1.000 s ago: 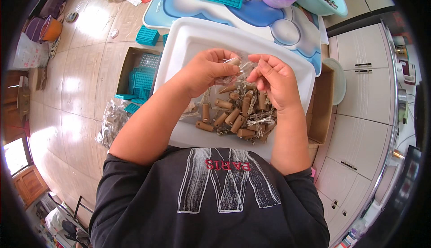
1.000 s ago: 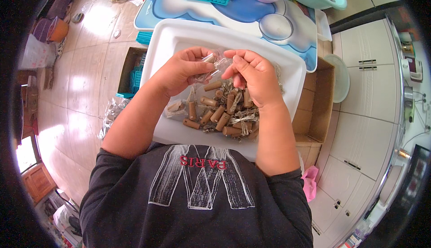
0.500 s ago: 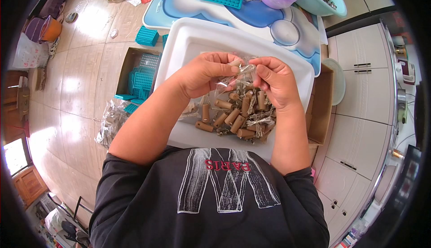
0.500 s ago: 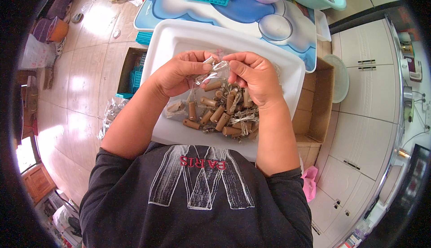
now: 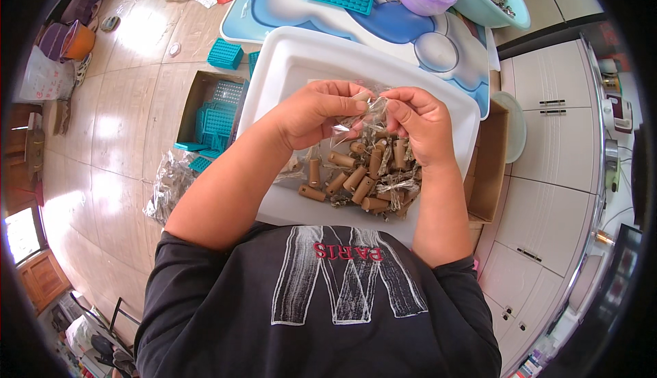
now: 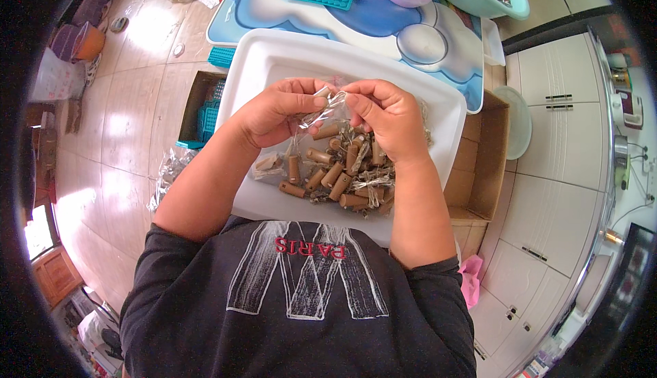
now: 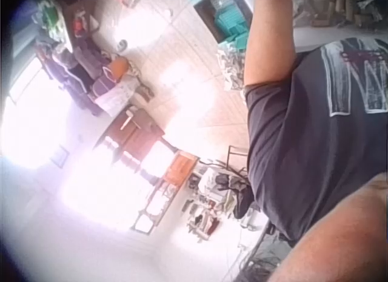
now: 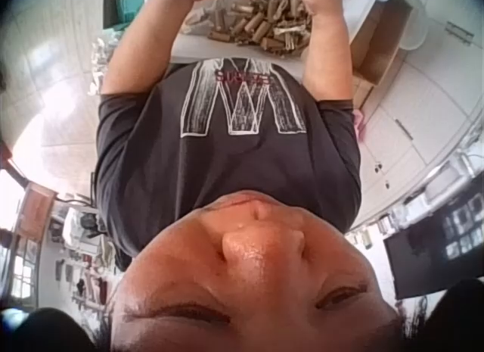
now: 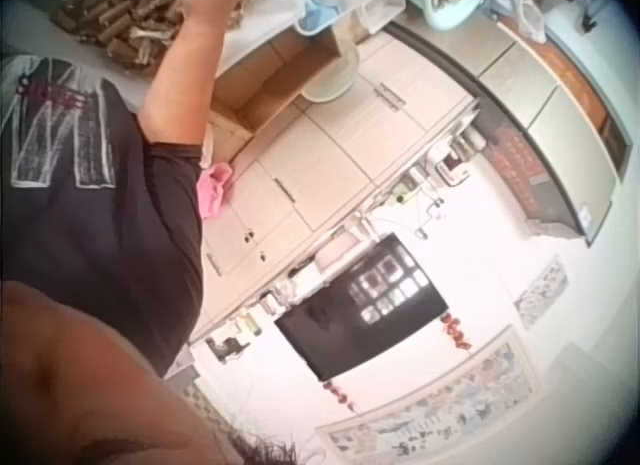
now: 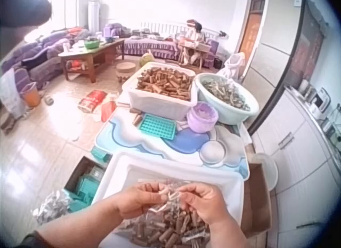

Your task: The person places small cylindrical components and clear plastic components into plastic zip-lock bags by hand.

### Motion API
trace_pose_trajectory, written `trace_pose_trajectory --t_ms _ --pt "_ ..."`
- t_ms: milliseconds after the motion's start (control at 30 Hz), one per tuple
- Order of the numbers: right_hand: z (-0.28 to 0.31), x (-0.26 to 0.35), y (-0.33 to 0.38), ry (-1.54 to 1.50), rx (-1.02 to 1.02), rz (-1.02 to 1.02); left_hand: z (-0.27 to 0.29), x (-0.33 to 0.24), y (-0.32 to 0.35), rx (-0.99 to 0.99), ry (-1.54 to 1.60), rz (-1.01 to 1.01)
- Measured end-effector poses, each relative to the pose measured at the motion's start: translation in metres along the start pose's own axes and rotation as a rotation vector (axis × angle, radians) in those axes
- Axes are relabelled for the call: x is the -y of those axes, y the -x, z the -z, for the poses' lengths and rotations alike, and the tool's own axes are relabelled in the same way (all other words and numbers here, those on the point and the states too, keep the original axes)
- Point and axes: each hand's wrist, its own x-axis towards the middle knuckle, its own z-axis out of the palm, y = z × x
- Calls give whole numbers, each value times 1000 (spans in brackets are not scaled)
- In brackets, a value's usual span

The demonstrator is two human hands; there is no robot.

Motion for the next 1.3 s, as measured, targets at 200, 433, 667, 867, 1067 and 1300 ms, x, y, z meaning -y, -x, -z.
trace_pose_trajectory --t_ms 200,433,667,867,1067,1300 --pt "-5 -1 0 31 -3 52 5 3 -4 40 24 12" --pt "-7 -7 -1 34 -30 12 1 4 -2 -13 -11 23" --pt "-15 -3 -1 12 -178 -16 -1 7 -5 -112 -261 -127" --pt "-13 -15 2 357 -126 202 1 10 -7 -152 -356 -145" --pt "-20 -8 4 260 -81 39 5 11 -9 -186 -84 -136" --pt "-16 -8 0 169 -229 18 -2 4 -4 -203 -31 -113"
